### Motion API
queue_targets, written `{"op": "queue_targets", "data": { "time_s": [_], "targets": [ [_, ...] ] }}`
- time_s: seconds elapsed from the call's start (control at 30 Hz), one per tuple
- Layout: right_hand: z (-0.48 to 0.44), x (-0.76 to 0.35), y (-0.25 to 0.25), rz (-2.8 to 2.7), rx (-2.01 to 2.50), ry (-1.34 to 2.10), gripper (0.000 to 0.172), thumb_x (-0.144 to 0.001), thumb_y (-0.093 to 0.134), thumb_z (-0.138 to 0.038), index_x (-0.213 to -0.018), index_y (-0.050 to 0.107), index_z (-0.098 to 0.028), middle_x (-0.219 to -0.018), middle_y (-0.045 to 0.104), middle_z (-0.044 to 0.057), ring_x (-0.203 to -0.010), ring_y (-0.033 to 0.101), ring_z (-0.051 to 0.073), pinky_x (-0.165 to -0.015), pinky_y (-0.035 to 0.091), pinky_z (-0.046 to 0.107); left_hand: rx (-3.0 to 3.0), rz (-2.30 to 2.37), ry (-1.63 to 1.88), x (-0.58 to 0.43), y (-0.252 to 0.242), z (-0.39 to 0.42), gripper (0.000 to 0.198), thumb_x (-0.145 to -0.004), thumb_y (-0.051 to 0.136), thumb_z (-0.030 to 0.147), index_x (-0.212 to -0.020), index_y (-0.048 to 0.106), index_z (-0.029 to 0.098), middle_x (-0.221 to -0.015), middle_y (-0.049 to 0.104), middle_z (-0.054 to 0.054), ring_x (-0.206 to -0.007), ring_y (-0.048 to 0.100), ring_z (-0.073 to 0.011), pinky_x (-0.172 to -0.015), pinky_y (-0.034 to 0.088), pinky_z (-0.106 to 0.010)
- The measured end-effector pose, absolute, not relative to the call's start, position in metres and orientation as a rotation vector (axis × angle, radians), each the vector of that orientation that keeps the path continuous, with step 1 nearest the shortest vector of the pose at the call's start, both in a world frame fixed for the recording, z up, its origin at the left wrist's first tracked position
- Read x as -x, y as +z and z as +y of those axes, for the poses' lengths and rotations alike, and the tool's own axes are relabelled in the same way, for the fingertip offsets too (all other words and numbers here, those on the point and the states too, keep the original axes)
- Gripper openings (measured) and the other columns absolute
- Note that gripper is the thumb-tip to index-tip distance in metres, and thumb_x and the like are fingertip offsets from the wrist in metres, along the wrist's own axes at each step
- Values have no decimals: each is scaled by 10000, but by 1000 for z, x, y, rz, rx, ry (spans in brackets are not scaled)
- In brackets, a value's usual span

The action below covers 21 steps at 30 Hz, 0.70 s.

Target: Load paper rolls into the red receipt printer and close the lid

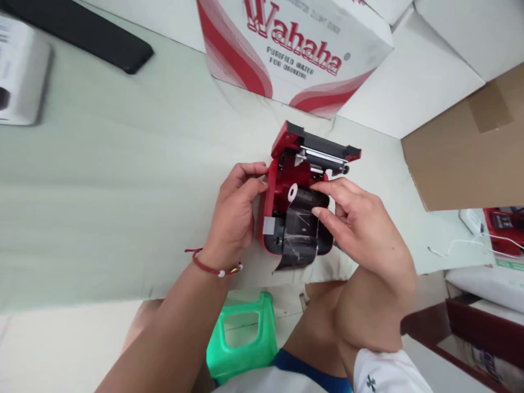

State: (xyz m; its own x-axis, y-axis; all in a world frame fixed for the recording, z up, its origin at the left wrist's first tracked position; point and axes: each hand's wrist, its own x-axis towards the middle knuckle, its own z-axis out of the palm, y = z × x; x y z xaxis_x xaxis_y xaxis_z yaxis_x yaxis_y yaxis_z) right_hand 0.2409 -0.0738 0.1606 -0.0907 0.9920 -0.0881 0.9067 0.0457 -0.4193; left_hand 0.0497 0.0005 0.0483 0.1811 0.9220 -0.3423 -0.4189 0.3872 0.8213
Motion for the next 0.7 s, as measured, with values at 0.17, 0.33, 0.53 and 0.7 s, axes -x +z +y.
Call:
{"op": "queue_targets", "data": {
  "time_s": [0.17, 0.33, 0.53, 0.7],
  "targets": [
    [-56, -221, 140, -2118, 2219, 293, 428, -1093, 598, -231, -1459, 821, -216, -1284, 870, 147, -1072, 836, 365, -916, 662, 507, -641, 856, 1049, -34, 53, -2, 338, -739, 761, 235, -1074, 785, 269, -1395, 800, -43, -1511, 668, -323, -1251, 571, -461],
    [-43, -210, 127, -2156, 2365, 172, 442, -1063, 603, -179, -1435, 828, -258, -1358, 890, 131, -1065, 861, 377, -869, 679, 496, -688, 804, 1004, -29, 45, -4, 401, -730, 779, 269, -1131, 773, 278, -1513, 787, -45, -1595, 628, -346, -1366, 481, -523],
    [-47, -215, 128, -2257, 2292, 285, 424, -1096, 578, -195, -1432, 834, -233, -1564, 814, 143, -1193, 858, 378, -1008, 700, 550, -718, 879, 962, -25, 47, -3, 289, -744, 766, 323, -1025, 779, 260, -1385, 823, -69, -1485, 679, -344, -1274, 528, -524],
    [-90, -225, 151, -2331, 1989, 279, 452, -1097, 708, -382, -1535, 799, -314, -1595, 775, 137, -1353, 802, 401, -1042, 719, 580, -739, 953, 950, -16, 51, 0, 270, -790, 754, 355, -1037, 809, 262, -1265, 830, -63, -1372, 704, -337, -1188, 576, -519]
  ]
}}
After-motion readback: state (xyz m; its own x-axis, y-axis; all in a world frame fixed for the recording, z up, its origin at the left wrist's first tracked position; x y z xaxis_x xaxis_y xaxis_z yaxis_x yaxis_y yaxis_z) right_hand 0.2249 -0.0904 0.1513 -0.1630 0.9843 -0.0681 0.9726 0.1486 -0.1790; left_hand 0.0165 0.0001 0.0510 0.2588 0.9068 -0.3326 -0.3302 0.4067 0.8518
